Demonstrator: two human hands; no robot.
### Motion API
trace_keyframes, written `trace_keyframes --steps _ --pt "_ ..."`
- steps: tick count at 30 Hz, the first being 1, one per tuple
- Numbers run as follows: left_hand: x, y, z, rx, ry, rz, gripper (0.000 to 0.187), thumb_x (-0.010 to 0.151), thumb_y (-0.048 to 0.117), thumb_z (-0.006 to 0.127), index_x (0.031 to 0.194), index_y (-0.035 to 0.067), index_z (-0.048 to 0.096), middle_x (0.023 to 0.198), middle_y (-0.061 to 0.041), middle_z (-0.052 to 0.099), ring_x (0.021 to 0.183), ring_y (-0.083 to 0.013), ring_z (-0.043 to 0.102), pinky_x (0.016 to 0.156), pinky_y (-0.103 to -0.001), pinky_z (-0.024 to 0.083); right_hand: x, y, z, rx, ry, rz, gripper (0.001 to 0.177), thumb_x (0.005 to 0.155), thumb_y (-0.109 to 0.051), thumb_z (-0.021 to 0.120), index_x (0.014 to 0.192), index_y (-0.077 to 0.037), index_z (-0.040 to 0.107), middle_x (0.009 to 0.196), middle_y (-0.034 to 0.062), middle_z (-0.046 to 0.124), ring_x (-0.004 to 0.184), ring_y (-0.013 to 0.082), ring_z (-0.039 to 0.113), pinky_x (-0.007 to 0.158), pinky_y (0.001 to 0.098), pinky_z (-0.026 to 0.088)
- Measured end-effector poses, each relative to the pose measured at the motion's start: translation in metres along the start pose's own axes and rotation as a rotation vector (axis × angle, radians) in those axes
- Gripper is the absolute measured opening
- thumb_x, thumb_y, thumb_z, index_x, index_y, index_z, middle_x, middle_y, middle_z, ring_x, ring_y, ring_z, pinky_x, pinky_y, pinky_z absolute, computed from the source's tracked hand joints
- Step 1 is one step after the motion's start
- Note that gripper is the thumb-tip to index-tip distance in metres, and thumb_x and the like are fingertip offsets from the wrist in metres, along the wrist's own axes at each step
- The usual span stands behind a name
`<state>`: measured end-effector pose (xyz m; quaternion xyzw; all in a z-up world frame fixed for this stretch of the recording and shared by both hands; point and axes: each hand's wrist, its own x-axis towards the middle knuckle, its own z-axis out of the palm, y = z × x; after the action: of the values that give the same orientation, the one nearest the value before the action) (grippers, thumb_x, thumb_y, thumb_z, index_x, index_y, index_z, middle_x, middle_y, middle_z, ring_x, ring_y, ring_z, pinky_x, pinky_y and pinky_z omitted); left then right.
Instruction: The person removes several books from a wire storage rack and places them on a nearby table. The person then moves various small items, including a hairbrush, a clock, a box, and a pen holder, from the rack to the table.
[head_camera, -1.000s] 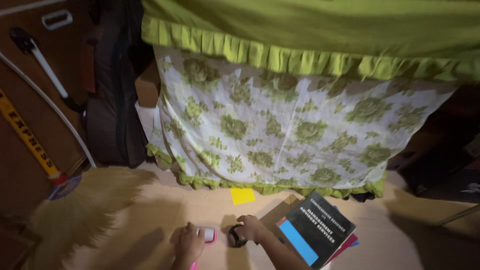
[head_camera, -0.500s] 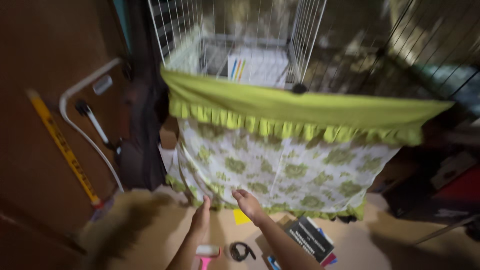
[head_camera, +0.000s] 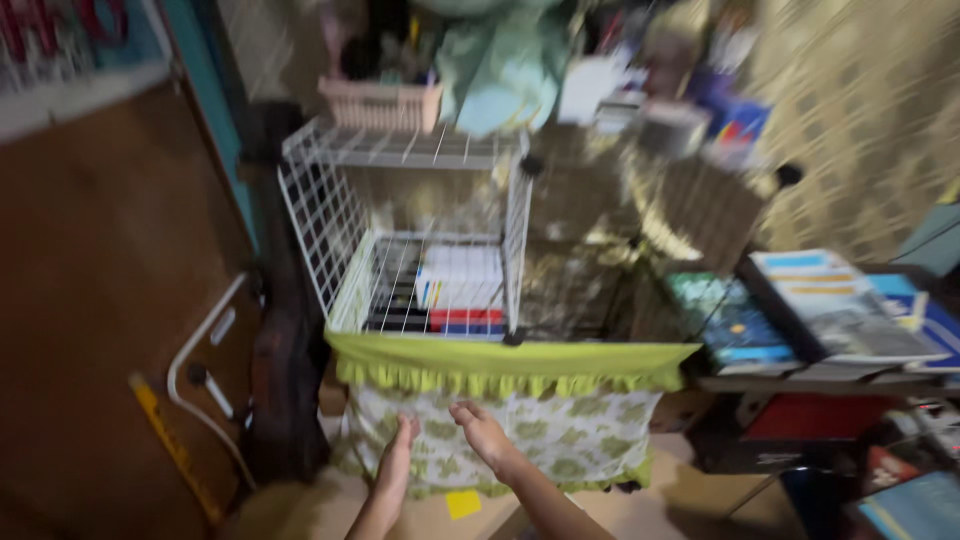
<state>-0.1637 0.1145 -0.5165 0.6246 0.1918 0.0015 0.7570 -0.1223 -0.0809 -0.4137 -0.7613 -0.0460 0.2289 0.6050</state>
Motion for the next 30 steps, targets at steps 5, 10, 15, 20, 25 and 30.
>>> trace_keyframes --steps 5,10,15,20,25,30 --pt "-0.051 0.119 0.046 -0.05 -0.083 0.029 0.088 0.099 0.068 0.031 0.155 0.0 0.042 0.163 -0.01 0.045 0.152 -0.0207 0.038 0.123 -0.034 0.021 -0.067 -0.118 -0.049 0.048 0.024 0.003 0.056 0.094 -0.043 0.051 0.14 -0.013 0.058 0.136 0.0077 0.067 0.126 0.0248 0.059 0.107 0.0371 0.045" --pt "-0.099 0.218 0.076 0.11 -0.028 -0.017 0.086 0.097 0.067 0.031 0.158 0.007 0.034 0.166 -0.008 0.037 0.154 -0.02 0.032 0.124 -0.036 0.023 -0.097 -0.189 -0.1 -0.002 0.055 -0.136 0.052 0.095 -0.046 0.052 0.132 -0.01 0.063 0.135 0.0096 0.068 0.128 0.0222 0.059 0.11 0.0351 0.041" --pt "-0.112 0.266 0.109 0.114 -0.08 0.062 0.087 0.097 0.069 0.03 0.156 0.005 0.039 0.165 -0.008 0.039 0.154 -0.0209 0.033 0.123 -0.037 0.022 -0.11 -0.233 -0.147 0.014 0.111 -0.152 0.046 0.097 -0.042 0.053 0.131 -0.012 0.063 0.134 0.0089 0.068 0.125 0.0221 0.061 0.106 0.0378 0.045" --pt "-0.105 0.298 0.156 0.072 -0.133 0.074 0.087 0.094 0.071 0.031 0.154 0.009 0.045 0.162 -0.008 0.045 0.152 -0.0225 0.036 0.122 -0.042 0.021 -0.13 -0.267 -0.192 -0.034 0.187 -0.159 0.044 0.097 -0.04 0.056 0.132 -0.015 0.064 0.129 0.0057 0.07 0.121 0.02 0.063 0.103 0.0337 0.047" --pt "-0.112 0.328 0.201 0.122 -0.125 0.133 0.085 0.094 0.071 0.032 0.152 0.011 0.048 0.159 -0.007 0.05 0.147 -0.0258 0.041 0.12 -0.044 0.027 -0.149 -0.294 -0.225 -0.089 0.238 -0.168 0.042 0.096 -0.039 0.058 0.129 -0.014 0.064 0.122 0.005 0.072 0.11 0.0173 0.064 0.094 0.0322 0.05" --pt "-0.119 0.344 0.233 0.175 -0.148 0.147 0.079 0.096 0.068 0.031 0.151 0.015 0.05 0.156 -0.006 0.053 0.144 -0.0262 0.045 0.116 -0.044 0.032 -0.147 -0.303 -0.246 -0.015 0.273 -0.224 0.039 0.095 -0.034 0.059 0.128 -0.014 0.066 0.117 0.0042 0.073 0.103 0.0137 0.064 0.083 0.031 0.052"
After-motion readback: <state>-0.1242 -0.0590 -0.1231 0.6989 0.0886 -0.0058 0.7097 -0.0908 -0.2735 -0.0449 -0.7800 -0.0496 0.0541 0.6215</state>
